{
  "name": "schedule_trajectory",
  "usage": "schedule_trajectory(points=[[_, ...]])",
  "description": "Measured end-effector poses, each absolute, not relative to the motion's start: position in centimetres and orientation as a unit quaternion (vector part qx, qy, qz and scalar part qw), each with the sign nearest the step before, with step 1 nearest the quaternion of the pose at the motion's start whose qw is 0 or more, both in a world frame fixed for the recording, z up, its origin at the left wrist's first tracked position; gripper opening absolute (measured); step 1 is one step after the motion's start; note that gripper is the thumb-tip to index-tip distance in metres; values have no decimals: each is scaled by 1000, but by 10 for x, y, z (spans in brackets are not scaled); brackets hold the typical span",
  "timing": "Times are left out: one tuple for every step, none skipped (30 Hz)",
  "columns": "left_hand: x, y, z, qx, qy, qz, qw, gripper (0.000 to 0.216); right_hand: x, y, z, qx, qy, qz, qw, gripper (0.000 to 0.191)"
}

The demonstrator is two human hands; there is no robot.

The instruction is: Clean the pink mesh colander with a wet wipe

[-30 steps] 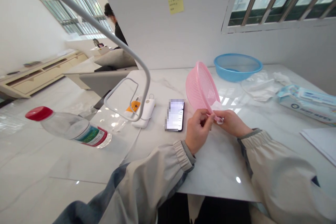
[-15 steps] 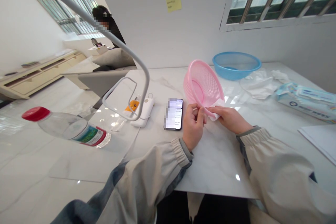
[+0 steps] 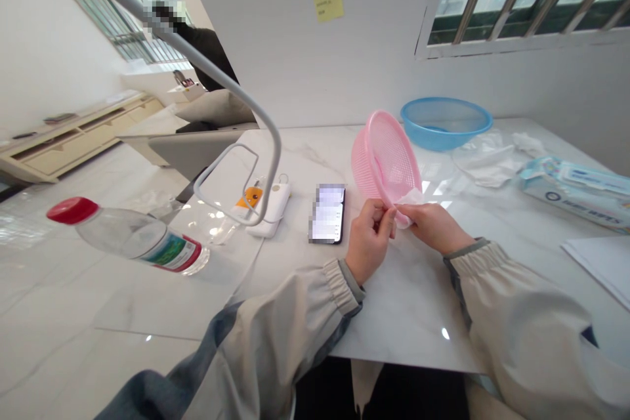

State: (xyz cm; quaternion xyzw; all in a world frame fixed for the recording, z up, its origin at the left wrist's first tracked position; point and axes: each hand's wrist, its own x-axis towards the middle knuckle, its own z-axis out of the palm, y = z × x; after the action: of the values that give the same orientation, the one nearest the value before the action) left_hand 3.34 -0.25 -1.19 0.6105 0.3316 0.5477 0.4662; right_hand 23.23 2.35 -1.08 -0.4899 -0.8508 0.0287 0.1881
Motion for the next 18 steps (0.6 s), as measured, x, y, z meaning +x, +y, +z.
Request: schedule_trajectory(points=[[33,-3,-11,615,333,543,464,37,231,23,-10,-492,-849,27,189,32],[33,-4,-11,621,336,537,462,37,230,23,-10,-493,-848,27,191,30],[33,-4,-10,627,342,529,458,36,229,22,-9,-492,-848,29,194,28],[33,-5,-9,635,349,520,452,35,228,22,-9,-489,-849,33,199,26],[33,-6,-8,645,359,509,444,33,228,22,-8,-485,-850,39,204,24],[33,-7,-7,655,369,497,433,31,227,22,-7,-480,-850,46,210,22],[33,-7,-6,666,380,485,420,29,226,22,-6,-476,-851,54,217,21],[33,-8,-6,677,393,473,405,27,226,21,-5,-472,-850,63,225,20],[33,-8,-5,687,405,462,388,26,225,21,-4,-469,-849,73,233,19],[33,-9,-5,695,416,452,373,24,225,20,-3,-466,-847,84,242,19],[33,-9,-5,702,424,443,363,23,225,20,-2,-463,-845,95,250,18],[33,-9,-5,706,429,435,357,21,224,19,-2,-461,-843,105,258,18],[33,-8,-5,709,430,430,357,20,224,19,-2,-460,-840,115,265,17],[33,-8,-5,710,430,426,359,19,225,19,-2,-460,-837,124,271,17],[33,-8,-5,709,430,425,363,19,225,19,-3,-461,-834,131,274,16],[34,-8,-5,706,430,429,364,22,225,19,-3,-464,-831,136,275,15],[34,-8,-5,701,429,436,366,25,226,20,-3,-466,-829,139,274,15],[34,-8,-4,694,425,450,369,28,227,21,-4,-470,-828,140,272,17]])
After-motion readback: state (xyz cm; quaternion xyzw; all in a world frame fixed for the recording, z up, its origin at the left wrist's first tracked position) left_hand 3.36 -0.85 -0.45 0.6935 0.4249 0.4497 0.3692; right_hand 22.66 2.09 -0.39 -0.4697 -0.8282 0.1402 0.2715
